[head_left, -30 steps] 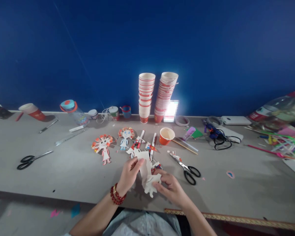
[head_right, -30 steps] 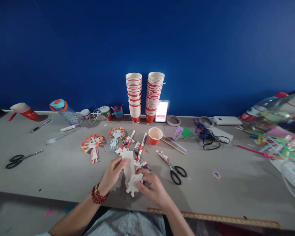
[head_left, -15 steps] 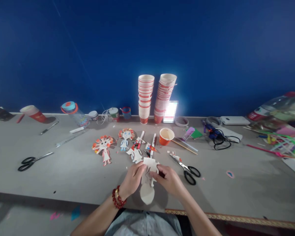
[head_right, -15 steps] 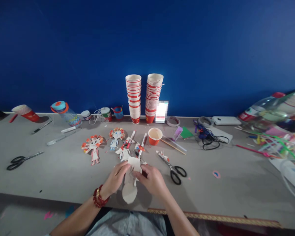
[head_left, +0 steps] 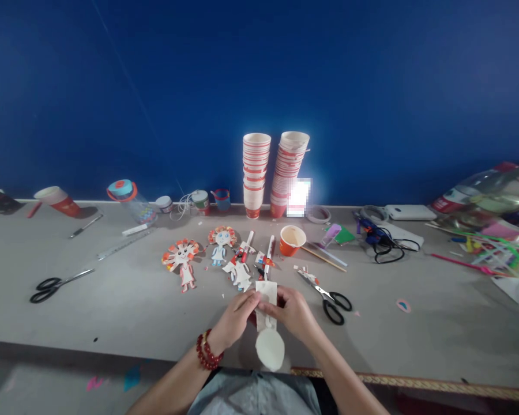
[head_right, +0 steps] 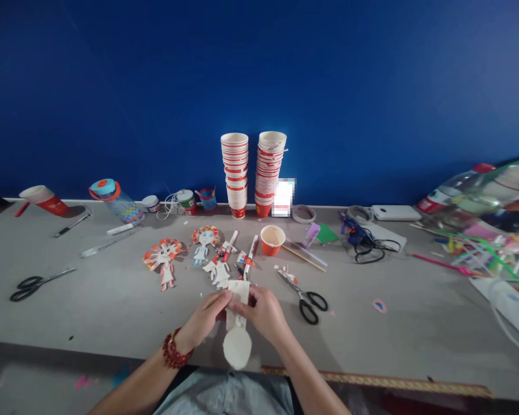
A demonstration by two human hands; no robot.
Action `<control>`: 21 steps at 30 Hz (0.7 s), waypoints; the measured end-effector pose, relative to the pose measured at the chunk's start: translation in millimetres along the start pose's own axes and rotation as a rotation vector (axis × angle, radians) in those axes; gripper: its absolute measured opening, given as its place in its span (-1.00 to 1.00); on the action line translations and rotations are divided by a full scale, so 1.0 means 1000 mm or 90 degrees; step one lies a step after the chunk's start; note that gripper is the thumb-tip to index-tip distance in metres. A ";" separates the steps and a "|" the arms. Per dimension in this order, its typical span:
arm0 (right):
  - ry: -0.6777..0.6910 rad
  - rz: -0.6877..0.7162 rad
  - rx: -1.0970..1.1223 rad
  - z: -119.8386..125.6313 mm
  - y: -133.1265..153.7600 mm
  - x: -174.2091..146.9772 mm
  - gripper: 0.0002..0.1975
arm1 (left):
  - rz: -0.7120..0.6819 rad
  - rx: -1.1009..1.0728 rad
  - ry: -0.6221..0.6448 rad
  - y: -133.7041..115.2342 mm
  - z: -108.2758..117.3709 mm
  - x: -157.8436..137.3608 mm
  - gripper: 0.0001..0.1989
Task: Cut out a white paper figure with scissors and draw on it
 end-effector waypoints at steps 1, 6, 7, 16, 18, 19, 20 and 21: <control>0.009 0.001 0.000 0.000 0.000 0.000 -0.59 | 0.005 0.002 0.004 0.001 0.001 0.000 -0.76; 0.076 -0.008 0.119 -0.002 0.001 -0.001 -0.56 | 0.036 -0.008 0.078 -0.003 -0.002 -0.001 -0.76; 0.083 -0.008 0.154 -0.002 0.003 -0.001 -0.55 | 0.043 -0.017 0.097 -0.005 -0.003 -0.001 -0.75; 0.074 -0.064 0.248 0.000 -0.002 0.000 -0.49 | -0.009 0.036 0.095 -0.016 -0.005 0.002 -0.71; 0.064 -0.081 0.258 0.000 -0.005 -0.001 -0.49 | -0.004 0.023 0.104 -0.016 -0.006 0.003 -0.70; 0.063 -0.088 0.261 0.000 -0.006 -0.001 -0.50 | -0.004 0.020 0.108 -0.016 -0.006 0.003 -0.70; 0.065 -0.094 0.265 0.000 -0.007 -0.001 -0.51 | -0.008 0.023 0.111 -0.016 -0.006 0.003 -0.70; 0.068 -0.097 0.269 0.000 -0.007 -0.001 -0.52 | -0.012 0.031 0.112 -0.015 -0.005 0.003 -0.71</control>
Point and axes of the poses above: each hand's wrist, its own x-axis towards the middle knuckle, its own z-axis out of the back of the hand, y = z × x, the point moved 4 cm from there along x, towards the middle knuckle, and after that the axes turned 9 degrees about -y, right-handed, at the moved point
